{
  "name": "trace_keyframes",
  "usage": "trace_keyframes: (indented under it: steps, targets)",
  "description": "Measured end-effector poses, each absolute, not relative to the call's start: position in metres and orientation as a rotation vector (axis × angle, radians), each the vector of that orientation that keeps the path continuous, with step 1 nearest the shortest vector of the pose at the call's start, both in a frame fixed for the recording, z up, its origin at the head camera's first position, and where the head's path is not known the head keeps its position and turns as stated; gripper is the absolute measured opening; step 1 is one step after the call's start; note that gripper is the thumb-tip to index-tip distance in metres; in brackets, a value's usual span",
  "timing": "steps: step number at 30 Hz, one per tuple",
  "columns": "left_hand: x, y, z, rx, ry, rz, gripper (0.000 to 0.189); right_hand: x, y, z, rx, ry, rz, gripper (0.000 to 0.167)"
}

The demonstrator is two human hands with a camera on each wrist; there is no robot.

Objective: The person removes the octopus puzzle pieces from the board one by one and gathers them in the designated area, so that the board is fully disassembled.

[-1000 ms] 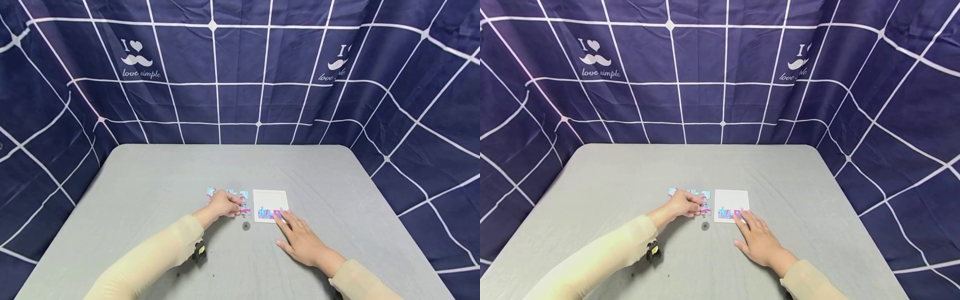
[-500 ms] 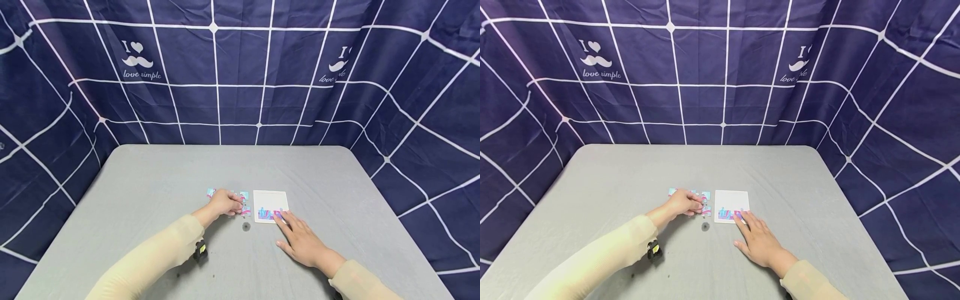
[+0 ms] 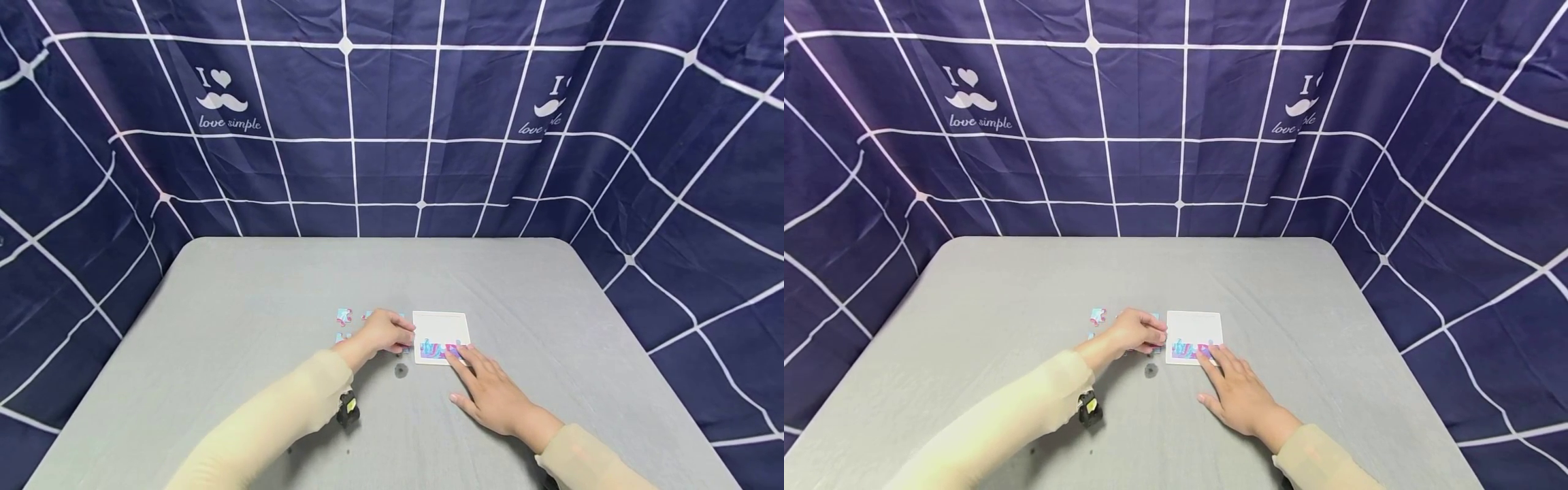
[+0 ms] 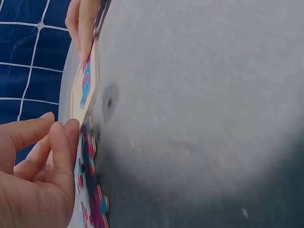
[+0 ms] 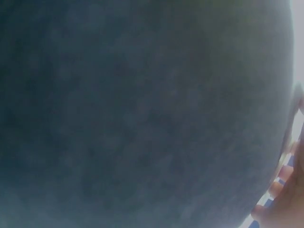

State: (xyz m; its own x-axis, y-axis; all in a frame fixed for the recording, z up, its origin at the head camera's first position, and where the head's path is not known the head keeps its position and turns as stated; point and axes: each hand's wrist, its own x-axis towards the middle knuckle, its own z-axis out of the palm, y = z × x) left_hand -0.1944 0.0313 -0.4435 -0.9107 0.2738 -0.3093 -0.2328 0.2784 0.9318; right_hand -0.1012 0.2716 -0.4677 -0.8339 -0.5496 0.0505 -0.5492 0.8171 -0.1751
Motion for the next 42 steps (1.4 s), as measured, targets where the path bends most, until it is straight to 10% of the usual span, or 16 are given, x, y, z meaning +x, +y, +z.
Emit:
trace_keyframes:
  steps: [42]
  targets:
    - [-0.195, 0.055, -0.442, 0.063, 2.289, 1.532, 0.007, -0.102, 0.271, -0.471, -0.913, 3.011, -0.267, 0.067]
